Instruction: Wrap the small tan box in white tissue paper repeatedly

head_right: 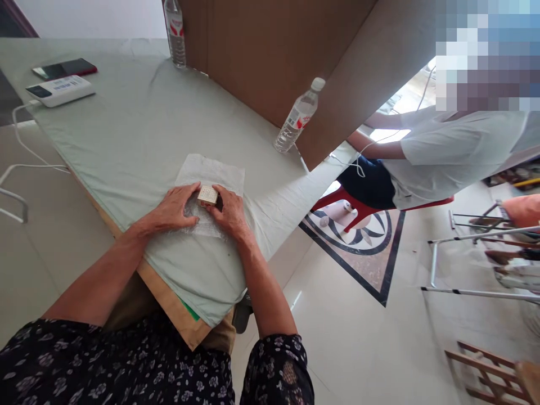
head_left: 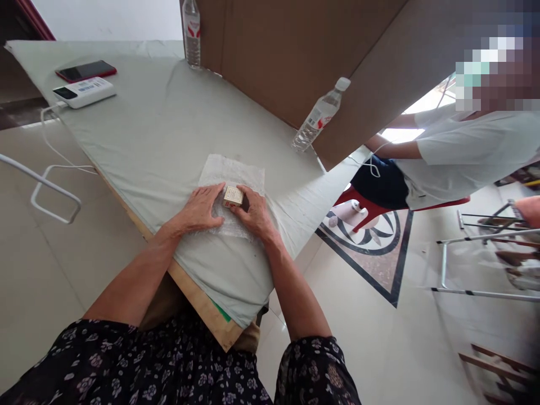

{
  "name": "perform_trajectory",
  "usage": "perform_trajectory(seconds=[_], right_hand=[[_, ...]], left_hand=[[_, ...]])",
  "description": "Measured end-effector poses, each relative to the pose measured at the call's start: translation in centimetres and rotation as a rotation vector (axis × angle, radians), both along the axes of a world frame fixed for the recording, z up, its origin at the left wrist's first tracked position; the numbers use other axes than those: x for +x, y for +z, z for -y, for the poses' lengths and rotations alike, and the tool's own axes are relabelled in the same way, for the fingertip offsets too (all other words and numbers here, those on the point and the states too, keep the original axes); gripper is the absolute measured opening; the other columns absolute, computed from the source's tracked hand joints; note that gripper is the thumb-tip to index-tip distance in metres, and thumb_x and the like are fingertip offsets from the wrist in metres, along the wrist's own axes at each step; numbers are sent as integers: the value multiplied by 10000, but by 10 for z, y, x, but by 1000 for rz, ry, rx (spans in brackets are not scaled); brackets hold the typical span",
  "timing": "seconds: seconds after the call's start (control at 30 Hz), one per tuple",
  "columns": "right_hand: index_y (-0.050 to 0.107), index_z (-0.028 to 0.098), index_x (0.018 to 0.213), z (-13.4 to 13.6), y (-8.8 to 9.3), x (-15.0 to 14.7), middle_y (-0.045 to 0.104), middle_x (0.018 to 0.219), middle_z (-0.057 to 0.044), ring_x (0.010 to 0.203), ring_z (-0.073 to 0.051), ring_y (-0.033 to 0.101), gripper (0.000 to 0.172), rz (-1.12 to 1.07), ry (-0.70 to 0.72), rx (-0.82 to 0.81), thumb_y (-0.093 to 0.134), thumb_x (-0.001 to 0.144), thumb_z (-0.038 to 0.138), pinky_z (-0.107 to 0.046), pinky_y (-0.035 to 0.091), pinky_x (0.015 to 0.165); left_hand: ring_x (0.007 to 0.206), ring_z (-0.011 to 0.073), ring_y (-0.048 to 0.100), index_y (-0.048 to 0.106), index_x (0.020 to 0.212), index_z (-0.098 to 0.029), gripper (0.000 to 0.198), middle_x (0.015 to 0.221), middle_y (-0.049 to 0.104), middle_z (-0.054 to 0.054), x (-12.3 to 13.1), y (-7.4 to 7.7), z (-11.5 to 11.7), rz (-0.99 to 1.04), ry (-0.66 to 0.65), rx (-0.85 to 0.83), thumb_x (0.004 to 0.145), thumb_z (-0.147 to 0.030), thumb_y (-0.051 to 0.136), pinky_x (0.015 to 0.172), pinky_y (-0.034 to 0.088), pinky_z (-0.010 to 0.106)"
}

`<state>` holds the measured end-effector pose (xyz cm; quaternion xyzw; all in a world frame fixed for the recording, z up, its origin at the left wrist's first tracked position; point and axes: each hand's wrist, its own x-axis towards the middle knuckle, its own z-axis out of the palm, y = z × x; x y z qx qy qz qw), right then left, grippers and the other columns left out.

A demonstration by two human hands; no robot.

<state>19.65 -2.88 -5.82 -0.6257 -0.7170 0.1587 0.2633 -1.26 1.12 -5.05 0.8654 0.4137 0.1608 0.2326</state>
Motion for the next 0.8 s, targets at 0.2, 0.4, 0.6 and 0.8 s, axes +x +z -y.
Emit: perform_trajectory(seconds=[0.2,0.4,0.6,0.8], right_hand=[[498,220,1544,0,-3,1,620,1537,-102,1403,-286,584,634,36,10,16,639,933,313,-485,419,1199],[477,195,1566,2,-3,0,591,1564,-112,1430,-274,563,655,30,11,5,619,937,311,-462,398,1225],[352,178,1618,3,-6,4,615,1505,-160,1354,-287,605,804,-171,-25,154,657,909,405,-469,455,1162],[35,219,1698,-10,-13,47,554,1438,-191,1223,-261,661,724,-479,-604,467,287,1038,378,-481,551,992]], left_hand=[[1468,375,475,321,1614,-155,949,1580,519,183,0,-2,0,2,-2,11,746,-357,648,1247,332,537],[1467,378,478,330,1610,-163,946,1579,525,183,0,-2,-1,7,-4,10,739,-353,647,1242,334,549],[1470,386,471,322,1611,-153,953,1583,514,192,0,-1,-1,16,-8,5,741,-361,648,1242,331,556],[1471,374,467,316,1618,-187,954,1580,521,163,0,0,-2,16,-17,-9,740,-343,656,1250,320,542]])
